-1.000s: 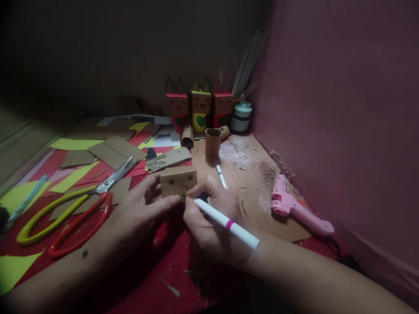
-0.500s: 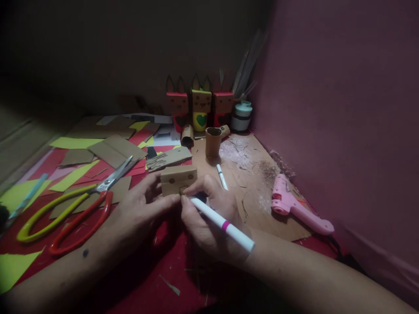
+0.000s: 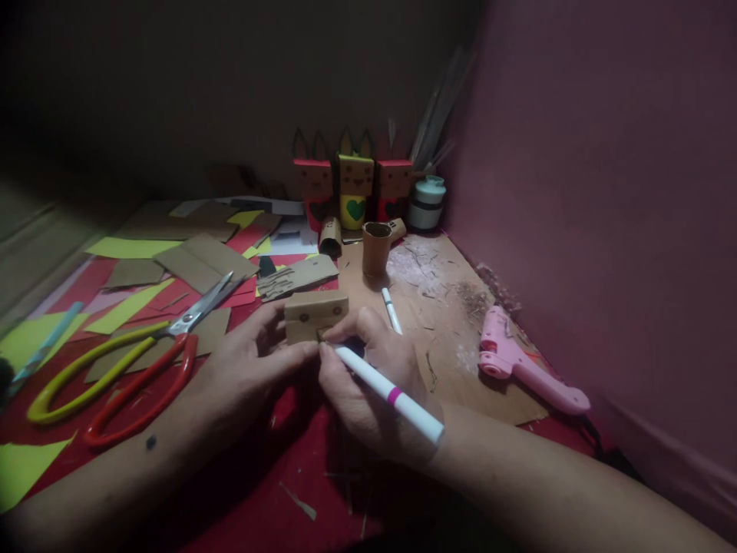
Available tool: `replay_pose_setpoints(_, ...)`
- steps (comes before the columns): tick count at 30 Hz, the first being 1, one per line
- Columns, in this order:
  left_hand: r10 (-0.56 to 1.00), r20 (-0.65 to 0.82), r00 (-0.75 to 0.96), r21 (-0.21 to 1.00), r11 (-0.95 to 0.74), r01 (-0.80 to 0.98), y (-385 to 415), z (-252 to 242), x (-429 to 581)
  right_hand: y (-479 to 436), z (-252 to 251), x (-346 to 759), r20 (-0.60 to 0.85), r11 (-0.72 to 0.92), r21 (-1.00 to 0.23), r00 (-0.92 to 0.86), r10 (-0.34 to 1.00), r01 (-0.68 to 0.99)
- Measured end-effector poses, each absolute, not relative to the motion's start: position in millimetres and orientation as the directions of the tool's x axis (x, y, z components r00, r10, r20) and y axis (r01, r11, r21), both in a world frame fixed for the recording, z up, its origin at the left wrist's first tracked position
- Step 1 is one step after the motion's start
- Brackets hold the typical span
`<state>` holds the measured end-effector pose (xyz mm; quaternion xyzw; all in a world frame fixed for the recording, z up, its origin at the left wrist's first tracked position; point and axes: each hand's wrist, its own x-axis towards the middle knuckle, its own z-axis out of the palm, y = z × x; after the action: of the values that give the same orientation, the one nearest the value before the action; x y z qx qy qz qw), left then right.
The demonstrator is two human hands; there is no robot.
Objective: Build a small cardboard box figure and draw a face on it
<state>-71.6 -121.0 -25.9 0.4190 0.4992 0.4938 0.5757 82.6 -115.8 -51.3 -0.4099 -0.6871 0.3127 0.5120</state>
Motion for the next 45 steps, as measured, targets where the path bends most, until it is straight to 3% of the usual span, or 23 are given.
replay_pose_setpoints(29, 0.989, -0.149, 0.017, 0.982, 0.15, -0.116, -118.5, -26.8, -72.2, -114.6, -47.5, 83.9, 0.466, 0.483, -0.823, -0.131, 0.875, 0.3)
replay_pose_setpoints(45, 0.989, -0.15, 0.004, 0.984, 0.15, -0.095, -118.3, -28.3, -74.9, -113.9, -47.7, 83.9, 0.418, 0.408, -0.842, -0.05, 0.907, 0.352)
